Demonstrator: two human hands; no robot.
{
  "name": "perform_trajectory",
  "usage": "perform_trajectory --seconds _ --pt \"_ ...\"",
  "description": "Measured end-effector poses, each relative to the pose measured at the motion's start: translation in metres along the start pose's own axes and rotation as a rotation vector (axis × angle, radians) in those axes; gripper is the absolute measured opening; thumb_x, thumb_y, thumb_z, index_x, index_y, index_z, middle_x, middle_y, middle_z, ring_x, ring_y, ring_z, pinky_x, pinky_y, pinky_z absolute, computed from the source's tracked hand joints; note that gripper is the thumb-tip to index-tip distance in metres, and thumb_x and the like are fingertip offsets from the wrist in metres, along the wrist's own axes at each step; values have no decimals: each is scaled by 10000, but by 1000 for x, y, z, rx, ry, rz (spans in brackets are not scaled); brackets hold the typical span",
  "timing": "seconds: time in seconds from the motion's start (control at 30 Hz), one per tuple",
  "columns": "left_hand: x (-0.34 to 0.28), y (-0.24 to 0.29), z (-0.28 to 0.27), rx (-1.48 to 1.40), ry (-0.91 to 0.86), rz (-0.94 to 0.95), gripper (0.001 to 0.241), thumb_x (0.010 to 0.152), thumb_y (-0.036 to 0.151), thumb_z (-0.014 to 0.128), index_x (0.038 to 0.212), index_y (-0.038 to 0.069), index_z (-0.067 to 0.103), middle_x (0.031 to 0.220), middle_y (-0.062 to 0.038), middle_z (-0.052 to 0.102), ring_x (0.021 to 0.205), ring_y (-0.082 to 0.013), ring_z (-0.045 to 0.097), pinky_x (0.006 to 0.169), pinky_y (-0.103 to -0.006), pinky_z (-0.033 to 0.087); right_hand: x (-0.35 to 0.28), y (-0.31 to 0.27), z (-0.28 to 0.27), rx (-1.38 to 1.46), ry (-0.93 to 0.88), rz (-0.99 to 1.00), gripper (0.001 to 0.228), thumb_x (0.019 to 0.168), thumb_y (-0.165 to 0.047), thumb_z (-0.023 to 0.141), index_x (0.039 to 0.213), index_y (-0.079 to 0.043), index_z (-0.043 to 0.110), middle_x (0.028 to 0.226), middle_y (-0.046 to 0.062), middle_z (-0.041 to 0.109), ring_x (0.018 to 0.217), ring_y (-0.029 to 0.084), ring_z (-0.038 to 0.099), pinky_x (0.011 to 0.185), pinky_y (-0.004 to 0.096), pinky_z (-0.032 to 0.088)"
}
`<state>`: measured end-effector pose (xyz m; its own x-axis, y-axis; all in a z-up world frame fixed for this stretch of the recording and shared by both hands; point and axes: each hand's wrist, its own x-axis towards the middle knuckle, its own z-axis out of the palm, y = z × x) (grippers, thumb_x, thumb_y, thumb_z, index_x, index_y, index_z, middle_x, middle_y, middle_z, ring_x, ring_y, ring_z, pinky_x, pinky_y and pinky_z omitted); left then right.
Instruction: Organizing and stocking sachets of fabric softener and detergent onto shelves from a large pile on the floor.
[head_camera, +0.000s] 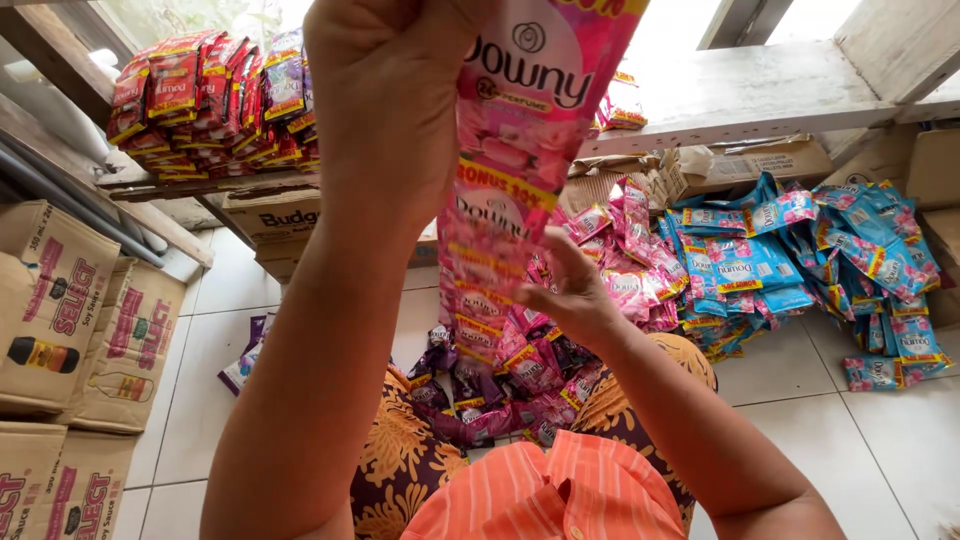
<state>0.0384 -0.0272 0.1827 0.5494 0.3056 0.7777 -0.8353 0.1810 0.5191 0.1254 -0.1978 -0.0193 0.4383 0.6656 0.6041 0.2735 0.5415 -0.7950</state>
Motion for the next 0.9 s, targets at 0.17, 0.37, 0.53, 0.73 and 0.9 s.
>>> perform_trajectory --seconds 0.17,0.37,0.53,0.73,0.9 --pt "-5 0 9 280 79 -54 40 1110 73 684 1111 49 652 905 45 667 781 -25 534 714 -214 428 -9 19 17 225 22 320 772 924 -118 801 1524 -100 315 1439 82 564 1358 287 549 1152 476 458" --pt "-36 -6 -4 468 148 -379 246 994 161 715 832 111 537 697 77 554 623 -23 484 554 -201 437 10 8 16 181 48 187 852 946 -43 758 1580 -162 201 1500 65 508 1361 194 557 1136 399 504" --pt "-47 -21 -16 464 172 -417 292 899 137 790 895 100 500 797 46 527 722 -33 486 653 -203 472 1 58 -1 245 134 287 477 973 -25 730 1377 -95 487 1273 49 667 1161 144 648 1022 347 547" --pt "-61 -9 -24 1167 -206 -243 372 855 143 842 1155 118 623 948 -15 553 892 -139 586 765 -274 525 -7 79 0 343 188 315 248 997 -13 709 1233 -68 657 1182 23 730 1113 114 662 1000 310 540" --pt "-60 -9 -20 1198 -220 100 141 876 87 812 916 28 690 1060 -125 533 1072 -181 559 846 -269 524 -18 67 5 349 173 341 238 984 -49 720 1210 -81 654 1152 5 727 1079 101 662 978 298 540"
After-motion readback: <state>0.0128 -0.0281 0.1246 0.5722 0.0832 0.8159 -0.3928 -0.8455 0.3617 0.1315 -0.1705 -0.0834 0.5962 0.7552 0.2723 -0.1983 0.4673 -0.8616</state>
